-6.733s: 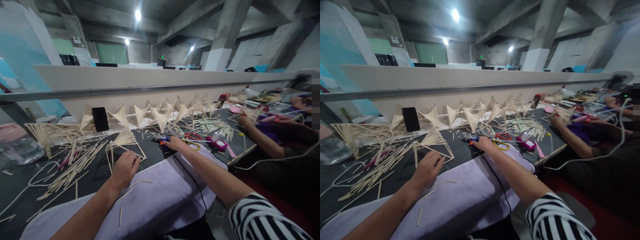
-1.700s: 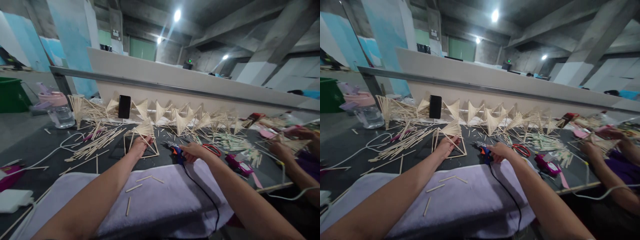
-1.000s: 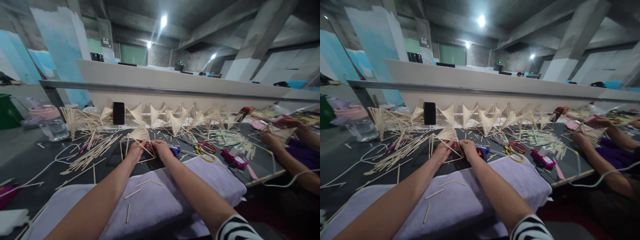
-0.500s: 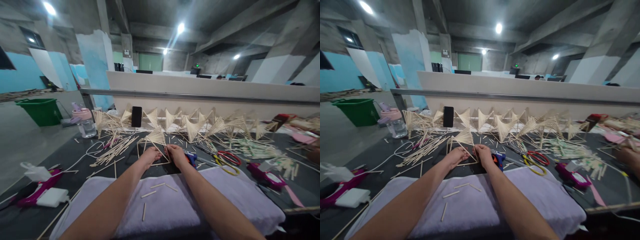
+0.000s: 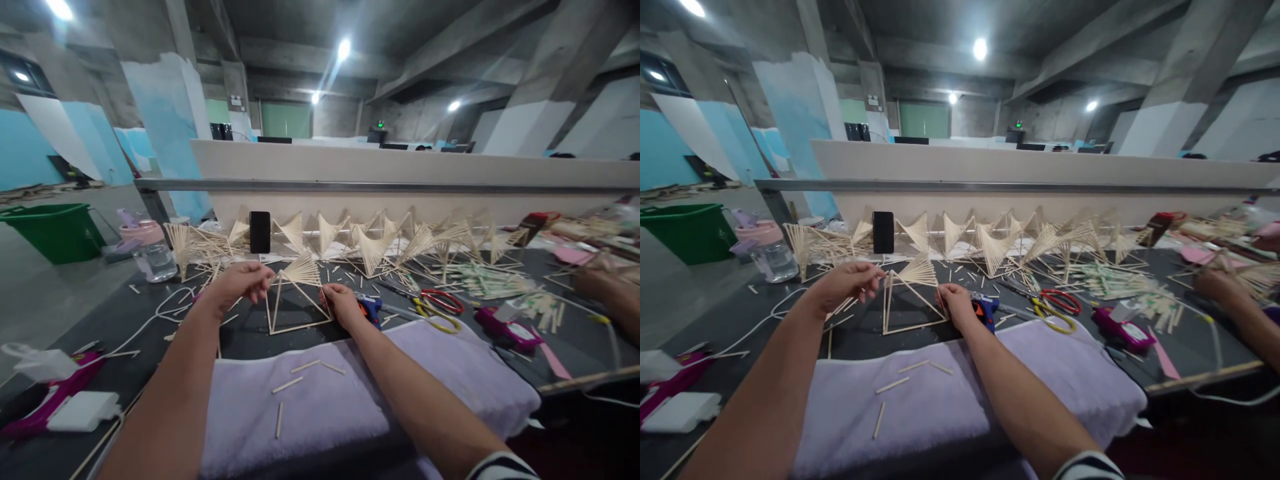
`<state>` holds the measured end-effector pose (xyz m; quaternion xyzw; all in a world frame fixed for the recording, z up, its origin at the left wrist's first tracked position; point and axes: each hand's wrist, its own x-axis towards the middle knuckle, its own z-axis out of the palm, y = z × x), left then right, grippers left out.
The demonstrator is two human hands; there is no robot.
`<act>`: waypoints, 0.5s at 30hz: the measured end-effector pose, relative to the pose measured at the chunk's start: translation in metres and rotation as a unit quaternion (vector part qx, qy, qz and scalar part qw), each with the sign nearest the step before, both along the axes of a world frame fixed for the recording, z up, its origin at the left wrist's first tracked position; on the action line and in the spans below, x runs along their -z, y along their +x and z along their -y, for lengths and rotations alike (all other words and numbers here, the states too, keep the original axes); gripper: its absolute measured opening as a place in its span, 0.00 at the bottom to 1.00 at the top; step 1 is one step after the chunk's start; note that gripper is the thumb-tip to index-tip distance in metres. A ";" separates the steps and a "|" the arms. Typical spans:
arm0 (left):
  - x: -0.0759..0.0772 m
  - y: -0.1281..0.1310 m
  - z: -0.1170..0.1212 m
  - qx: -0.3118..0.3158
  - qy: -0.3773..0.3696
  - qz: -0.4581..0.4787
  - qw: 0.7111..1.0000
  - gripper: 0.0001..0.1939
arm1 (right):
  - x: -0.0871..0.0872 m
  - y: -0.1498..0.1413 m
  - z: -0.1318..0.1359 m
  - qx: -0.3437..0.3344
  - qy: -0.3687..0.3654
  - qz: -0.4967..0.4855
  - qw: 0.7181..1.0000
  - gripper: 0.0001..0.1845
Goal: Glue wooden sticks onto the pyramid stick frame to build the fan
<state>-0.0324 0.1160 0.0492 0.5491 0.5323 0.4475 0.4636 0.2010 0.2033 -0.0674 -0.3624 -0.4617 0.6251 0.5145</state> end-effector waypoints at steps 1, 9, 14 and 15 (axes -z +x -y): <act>0.003 -0.007 -0.005 -0.072 0.046 0.014 0.996 0.15 | 0.000 0.000 0.001 -0.002 0.001 -0.002 1.000 0.15; 0.050 0.007 -0.037 -0.149 0.097 0.015 0.984 0.16 | -0.002 0.001 0.004 0.001 0.001 -0.004 1.000 0.14; 0.055 0.011 -0.038 -0.135 0.077 0.046 0.987 0.17 | -0.002 0.001 0.005 0.002 -0.006 -0.004 1.000 0.14; 0.056 0.010 -0.039 -0.133 0.073 0.052 0.987 0.18 | -0.002 0.001 0.006 0.001 -0.006 -0.004 1.000 0.15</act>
